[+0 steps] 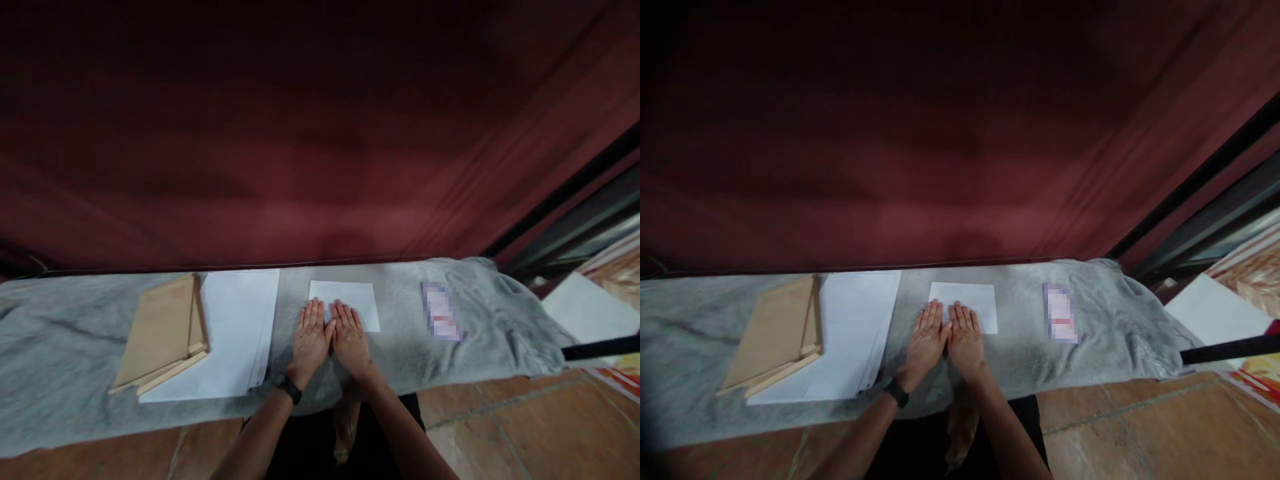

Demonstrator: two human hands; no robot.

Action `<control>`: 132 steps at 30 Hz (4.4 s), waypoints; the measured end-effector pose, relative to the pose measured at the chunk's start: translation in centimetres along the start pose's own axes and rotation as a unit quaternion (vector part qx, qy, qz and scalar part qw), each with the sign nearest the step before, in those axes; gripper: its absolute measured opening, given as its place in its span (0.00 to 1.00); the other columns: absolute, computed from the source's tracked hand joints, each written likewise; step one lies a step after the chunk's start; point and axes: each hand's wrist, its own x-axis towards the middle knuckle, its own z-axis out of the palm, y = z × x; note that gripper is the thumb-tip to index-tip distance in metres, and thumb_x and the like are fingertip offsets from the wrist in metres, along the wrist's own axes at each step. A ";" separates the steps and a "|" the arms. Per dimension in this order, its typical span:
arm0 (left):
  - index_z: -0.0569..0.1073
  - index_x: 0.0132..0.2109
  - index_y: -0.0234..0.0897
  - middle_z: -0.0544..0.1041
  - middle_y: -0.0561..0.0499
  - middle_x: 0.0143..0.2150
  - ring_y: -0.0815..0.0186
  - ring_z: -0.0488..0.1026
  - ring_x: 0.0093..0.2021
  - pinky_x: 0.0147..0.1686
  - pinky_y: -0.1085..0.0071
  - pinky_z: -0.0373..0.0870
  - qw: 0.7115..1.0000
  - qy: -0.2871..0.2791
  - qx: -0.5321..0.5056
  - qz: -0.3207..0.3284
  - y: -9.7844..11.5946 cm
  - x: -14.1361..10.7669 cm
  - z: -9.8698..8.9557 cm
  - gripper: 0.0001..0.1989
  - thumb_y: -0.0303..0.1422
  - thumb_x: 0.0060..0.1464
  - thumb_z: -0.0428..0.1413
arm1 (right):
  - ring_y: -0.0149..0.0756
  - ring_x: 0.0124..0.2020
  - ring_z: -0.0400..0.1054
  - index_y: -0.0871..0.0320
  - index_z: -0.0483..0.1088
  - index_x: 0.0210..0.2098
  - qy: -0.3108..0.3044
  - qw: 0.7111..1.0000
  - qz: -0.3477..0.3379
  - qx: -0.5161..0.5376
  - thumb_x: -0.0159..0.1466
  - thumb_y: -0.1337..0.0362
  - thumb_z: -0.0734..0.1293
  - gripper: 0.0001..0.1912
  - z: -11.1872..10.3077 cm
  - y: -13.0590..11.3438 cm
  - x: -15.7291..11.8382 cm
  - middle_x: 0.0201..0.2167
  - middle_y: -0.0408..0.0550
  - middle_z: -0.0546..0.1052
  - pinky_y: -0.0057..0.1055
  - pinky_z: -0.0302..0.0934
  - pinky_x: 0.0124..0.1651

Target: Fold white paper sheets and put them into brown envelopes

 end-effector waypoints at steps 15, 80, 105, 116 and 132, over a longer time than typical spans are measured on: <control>0.64 0.64 0.25 0.74 0.34 0.58 0.51 0.70 0.58 0.58 0.55 0.66 0.995 0.029 -0.006 -0.093 -0.6 0.6 -2.7 0.25 0.32 0.65 0.44 | 0.50 0.69 0.55 0.68 0.54 0.69 0.086 0.986 0.125 -0.064 0.74 0.58 0.52 0.30 -0.6 6.4 -2.6 0.68 0.63 0.61 0.48 0.47 0.69; 0.56 0.70 0.31 0.56 0.41 0.73 0.57 0.47 0.74 0.72 0.51 0.40 0.984 -0.088 -0.004 0.153 -0.2 -2.2 -3.0 0.29 0.38 0.67 0.44 | 0.45 0.72 0.47 0.62 0.48 0.72 0.031 0.998 0.006 0.053 0.74 0.61 0.48 0.29 -1.2 2.7 -2.6 0.72 0.58 0.55 0.50 0.48 0.69; 0.54 0.70 0.23 0.54 0.34 0.72 0.53 0.48 0.74 0.71 0.51 0.49 0.999 -0.012 0.008 -0.048 -1.2 -4.2 -2.5 0.29 0.36 0.67 0.41 | 0.48 0.70 0.52 0.66 0.52 0.71 0.052 0.997 0.053 -0.028 0.74 0.57 0.52 0.30 -0.3 5.1 -3.8 0.69 0.61 0.59 0.49 0.46 0.69; 0.56 0.70 0.24 0.54 0.38 0.73 0.56 0.46 0.74 0.71 0.53 0.47 0.998 -0.046 0.005 0.032 0.5 1.2 -2.0 0.28 0.30 0.66 0.39 | 0.42 0.71 0.51 0.65 0.58 0.68 0.049 0.994 0.000 0.103 0.75 0.58 0.48 0.28 -0.9 2.0 0.9 0.69 0.57 0.61 0.46 0.49 0.70; 0.55 0.70 0.25 0.55 0.39 0.73 0.58 0.48 0.74 0.71 0.55 0.46 0.999 -0.034 0.036 0.001 -1.9 3.1 0.2 0.28 0.33 0.68 0.38 | 0.46 0.69 0.54 0.63 0.59 0.68 0.028 1.000 0.006 0.010 0.75 0.57 0.50 0.27 1.1 1.8 3.7 0.68 0.56 0.61 0.47 0.45 0.70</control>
